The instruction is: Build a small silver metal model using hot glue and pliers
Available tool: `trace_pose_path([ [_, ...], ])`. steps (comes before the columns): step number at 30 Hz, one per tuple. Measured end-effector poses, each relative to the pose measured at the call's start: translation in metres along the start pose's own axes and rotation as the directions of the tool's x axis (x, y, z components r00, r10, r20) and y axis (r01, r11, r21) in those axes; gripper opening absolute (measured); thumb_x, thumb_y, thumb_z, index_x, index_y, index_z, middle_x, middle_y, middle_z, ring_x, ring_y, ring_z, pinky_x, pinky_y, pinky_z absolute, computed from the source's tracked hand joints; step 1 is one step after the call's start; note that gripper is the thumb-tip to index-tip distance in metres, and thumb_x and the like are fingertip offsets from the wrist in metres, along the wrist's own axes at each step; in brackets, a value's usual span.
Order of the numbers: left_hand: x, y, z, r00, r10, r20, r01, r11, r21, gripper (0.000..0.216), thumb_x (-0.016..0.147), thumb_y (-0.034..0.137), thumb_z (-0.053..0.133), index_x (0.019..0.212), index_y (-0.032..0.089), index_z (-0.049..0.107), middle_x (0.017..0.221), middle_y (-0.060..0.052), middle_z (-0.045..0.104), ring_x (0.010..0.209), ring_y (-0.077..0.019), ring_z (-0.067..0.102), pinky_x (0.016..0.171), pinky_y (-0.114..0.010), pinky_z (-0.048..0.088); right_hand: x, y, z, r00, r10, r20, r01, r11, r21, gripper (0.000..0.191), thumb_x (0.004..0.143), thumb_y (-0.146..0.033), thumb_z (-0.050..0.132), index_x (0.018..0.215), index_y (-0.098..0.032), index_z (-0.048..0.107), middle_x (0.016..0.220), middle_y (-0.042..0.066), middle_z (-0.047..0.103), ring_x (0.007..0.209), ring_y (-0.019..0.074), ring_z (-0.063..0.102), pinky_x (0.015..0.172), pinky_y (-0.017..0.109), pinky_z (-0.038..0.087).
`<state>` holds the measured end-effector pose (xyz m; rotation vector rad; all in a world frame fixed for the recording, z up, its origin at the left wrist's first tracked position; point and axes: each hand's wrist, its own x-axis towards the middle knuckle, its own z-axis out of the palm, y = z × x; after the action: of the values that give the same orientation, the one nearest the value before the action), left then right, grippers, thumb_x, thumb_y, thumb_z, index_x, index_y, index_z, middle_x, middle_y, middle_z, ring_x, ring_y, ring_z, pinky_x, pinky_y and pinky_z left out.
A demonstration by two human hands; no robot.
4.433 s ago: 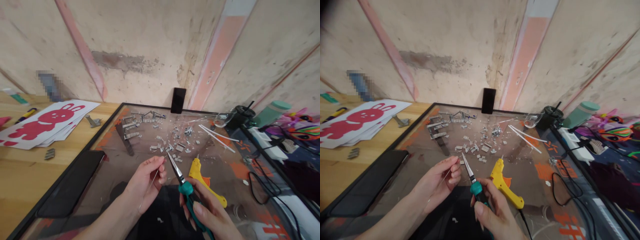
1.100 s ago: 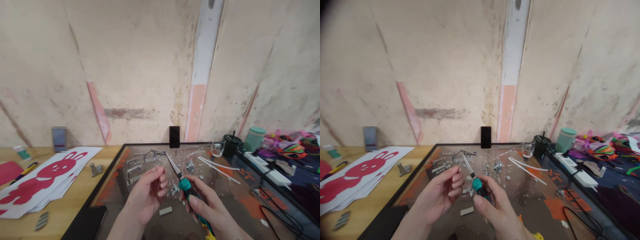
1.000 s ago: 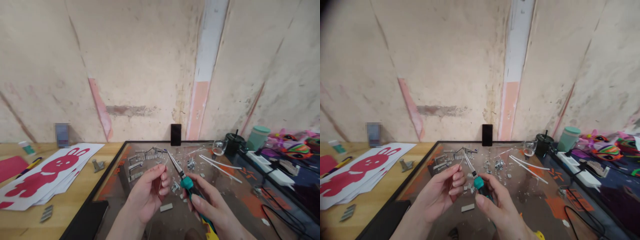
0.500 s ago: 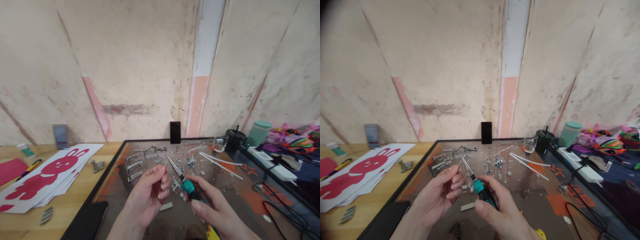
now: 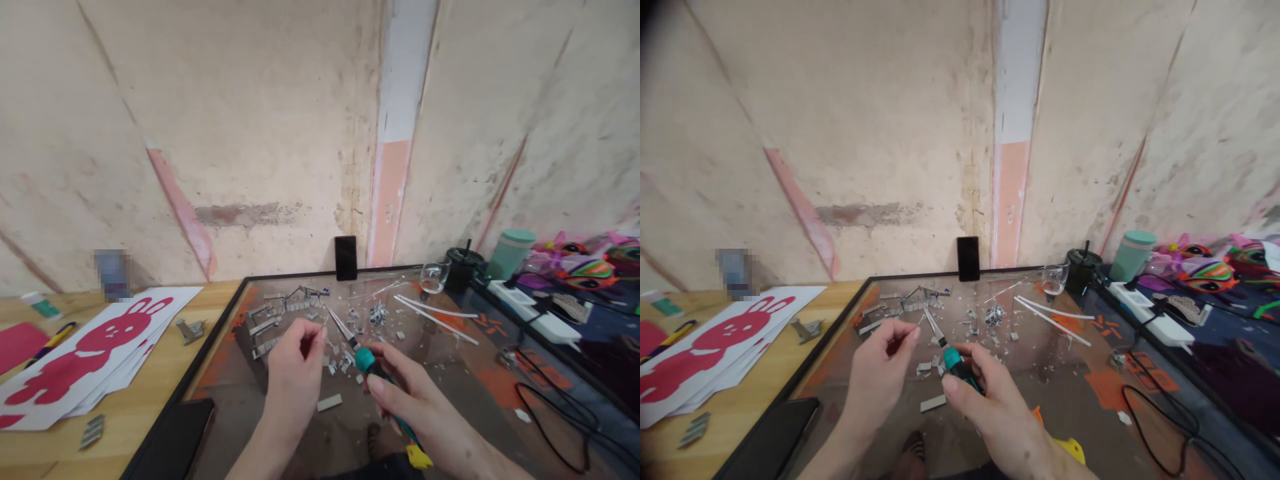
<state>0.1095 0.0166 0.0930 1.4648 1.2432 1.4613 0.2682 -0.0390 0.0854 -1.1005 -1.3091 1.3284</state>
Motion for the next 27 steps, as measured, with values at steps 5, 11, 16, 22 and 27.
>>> trace_pose_path([
  [5, 0.003, 0.015, -0.006, 0.876, -0.336, 0.346, 0.481, 0.659, -0.577, 0.019, 0.065, 0.024, 0.07, 0.061, 0.014, 0.054, 0.05, 0.004, 0.046, 0.042, -0.0046, 0.033, 0.039, -0.016, 0.024, -0.003, -0.004, -0.005, 0.991, -0.074, 0.108, 0.072, 0.997, 0.023, 0.043, 0.077, -0.045, 0.06, 0.114, -0.024, 0.052, 0.098, 0.004, 0.058, 0.092, 0.0191, 0.052, 0.079, 0.031, 0.04],
  [11, 0.001, 0.019, -0.009, 0.762, -0.363, 0.537, 0.646, 0.368, -0.669, 0.016, 0.067, 0.013, 0.066, 0.058, 0.011, 0.054, 0.051, 0.003, 0.044, 0.042, -0.0026, 0.035, 0.035, -0.012, 0.025, -0.006, -0.005, -0.009, 0.982, -0.105, 0.155, 0.122, 0.988, -0.099, 0.045, 0.079, -0.044, 0.058, 0.118, -0.023, 0.05, 0.103, 0.005, 0.057, 0.096, 0.0214, 0.051, 0.084, 0.036, 0.039],
  [16, 0.002, 0.018, -0.009, 0.721, -0.352, 0.597, 0.688, 0.265, -0.676, 0.017, 0.07, 0.01, 0.063, 0.056, 0.009, 0.053, 0.052, 0.002, 0.045, 0.042, -0.0025, 0.037, 0.033, -0.011, 0.026, -0.006, -0.004, -0.015, 0.982, -0.091, 0.164, 0.115, 0.983, -0.144, 0.047, 0.079, -0.045, 0.057, 0.12, -0.024, 0.049, 0.104, 0.005, 0.058, 0.099, 0.0235, 0.051, 0.085, 0.038, 0.04],
  [22, -0.002, 0.02, -0.01, 0.716, -0.331, 0.615, 0.696, 0.264, -0.668, 0.014, 0.07, 0.011, 0.064, 0.059, 0.009, 0.055, 0.053, 0.002, 0.045, 0.043, -0.0024, 0.037, 0.034, -0.01, 0.026, -0.007, -0.009, -0.016, 0.976, -0.116, 0.184, 0.143, 0.98, -0.141, 0.045, 0.079, -0.044, 0.057, 0.12, -0.026, 0.049, 0.106, 0.004, 0.057, 0.098, 0.0227, 0.051, 0.086, 0.038, 0.039],
  [27, -0.002, 0.018, -0.012, 0.788, -0.279, 0.548, 0.607, 0.501, -0.617, 0.018, 0.068, 0.017, 0.067, 0.058, 0.012, 0.052, 0.049, 0.003, 0.045, 0.041, -0.003, 0.032, 0.035, -0.012, 0.019, -0.009, -0.016, -0.019, 0.973, -0.076, 0.217, 0.091, 0.994, -0.061, 0.048, 0.077, -0.045, 0.059, 0.12, -0.024, 0.051, 0.098, 0.004, 0.059, 0.089, 0.0199, 0.052, 0.079, 0.034, 0.041],
])
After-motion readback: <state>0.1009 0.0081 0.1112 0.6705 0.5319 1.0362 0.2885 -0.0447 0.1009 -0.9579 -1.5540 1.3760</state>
